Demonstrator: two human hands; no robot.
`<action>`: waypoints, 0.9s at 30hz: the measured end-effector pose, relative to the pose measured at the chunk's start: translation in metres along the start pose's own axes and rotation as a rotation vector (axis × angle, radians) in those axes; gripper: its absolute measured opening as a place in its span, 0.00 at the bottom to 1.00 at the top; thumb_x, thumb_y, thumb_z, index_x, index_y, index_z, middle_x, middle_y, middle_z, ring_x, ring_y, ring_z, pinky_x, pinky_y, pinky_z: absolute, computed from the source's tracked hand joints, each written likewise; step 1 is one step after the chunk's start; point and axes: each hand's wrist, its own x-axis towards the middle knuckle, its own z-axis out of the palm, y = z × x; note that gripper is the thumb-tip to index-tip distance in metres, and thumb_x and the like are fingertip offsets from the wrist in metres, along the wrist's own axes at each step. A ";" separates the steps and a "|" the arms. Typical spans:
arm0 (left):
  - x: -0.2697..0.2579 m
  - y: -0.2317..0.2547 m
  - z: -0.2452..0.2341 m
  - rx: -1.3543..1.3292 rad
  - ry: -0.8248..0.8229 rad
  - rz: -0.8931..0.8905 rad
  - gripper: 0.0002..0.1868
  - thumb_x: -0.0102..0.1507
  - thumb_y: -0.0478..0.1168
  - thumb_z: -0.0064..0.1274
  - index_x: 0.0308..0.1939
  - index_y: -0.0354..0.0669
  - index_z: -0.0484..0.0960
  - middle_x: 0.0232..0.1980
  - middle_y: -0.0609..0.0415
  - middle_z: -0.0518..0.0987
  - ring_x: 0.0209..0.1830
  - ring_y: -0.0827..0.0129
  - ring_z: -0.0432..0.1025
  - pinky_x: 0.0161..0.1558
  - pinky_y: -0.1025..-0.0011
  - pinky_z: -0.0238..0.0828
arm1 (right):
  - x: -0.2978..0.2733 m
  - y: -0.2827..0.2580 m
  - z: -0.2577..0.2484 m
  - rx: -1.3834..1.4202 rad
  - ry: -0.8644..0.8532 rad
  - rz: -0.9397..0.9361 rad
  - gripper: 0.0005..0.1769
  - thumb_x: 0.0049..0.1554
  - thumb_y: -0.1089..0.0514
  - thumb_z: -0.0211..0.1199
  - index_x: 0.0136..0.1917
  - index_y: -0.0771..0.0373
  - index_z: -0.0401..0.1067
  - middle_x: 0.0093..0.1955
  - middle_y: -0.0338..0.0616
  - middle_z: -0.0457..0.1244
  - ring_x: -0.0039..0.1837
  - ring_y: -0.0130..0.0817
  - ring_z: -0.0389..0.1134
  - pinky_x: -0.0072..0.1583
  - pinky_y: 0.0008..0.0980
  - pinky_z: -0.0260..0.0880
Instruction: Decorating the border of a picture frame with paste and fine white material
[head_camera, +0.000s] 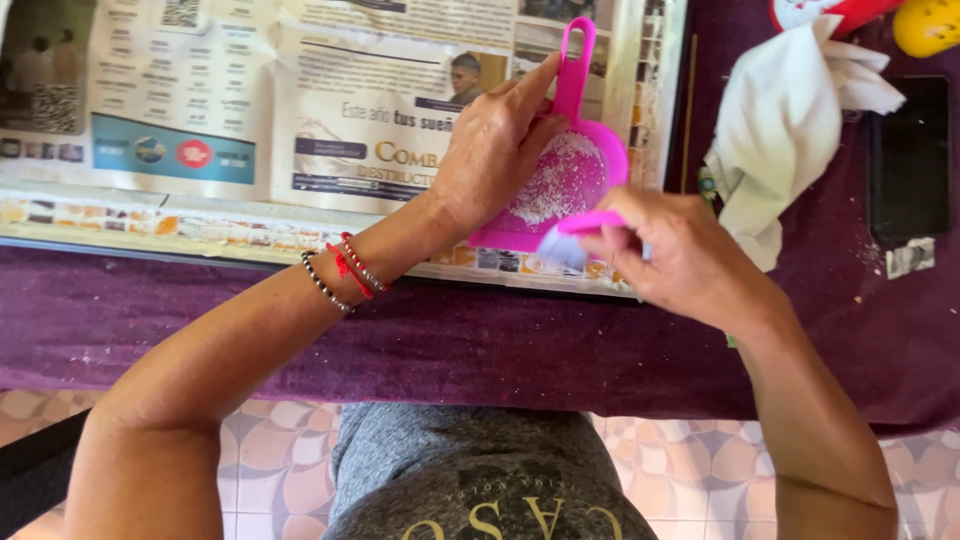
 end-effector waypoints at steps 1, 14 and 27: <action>-0.001 0.002 0.003 0.000 0.007 -0.005 0.29 0.71 0.37 0.57 0.74 0.43 0.63 0.38 0.50 0.83 0.36 0.54 0.77 0.38 0.57 0.72 | 0.002 -0.004 -0.003 -0.019 0.069 -0.022 0.10 0.64 0.71 0.57 0.42 0.64 0.61 0.54 0.60 0.71 0.44 0.35 0.78 0.26 0.16 0.73; 0.000 0.017 0.021 -0.087 0.021 0.011 0.28 0.72 0.29 0.55 0.73 0.31 0.61 0.39 0.48 0.85 0.31 0.66 0.77 0.34 0.71 0.83 | -0.038 0.027 -0.038 0.047 -0.156 0.043 0.11 0.57 0.63 0.67 0.53 0.61 0.71 0.30 0.30 0.56 0.28 0.20 0.59 0.29 0.15 0.68; 0.002 0.025 0.035 -0.058 0.055 0.016 0.28 0.72 0.31 0.55 0.73 0.33 0.61 0.40 0.48 0.86 0.34 0.64 0.77 0.36 0.68 0.84 | -0.032 0.026 -0.036 -0.017 -0.145 -0.117 0.09 0.61 0.69 0.60 0.42 0.60 0.65 0.45 0.42 0.73 0.24 0.17 0.57 0.22 0.14 0.62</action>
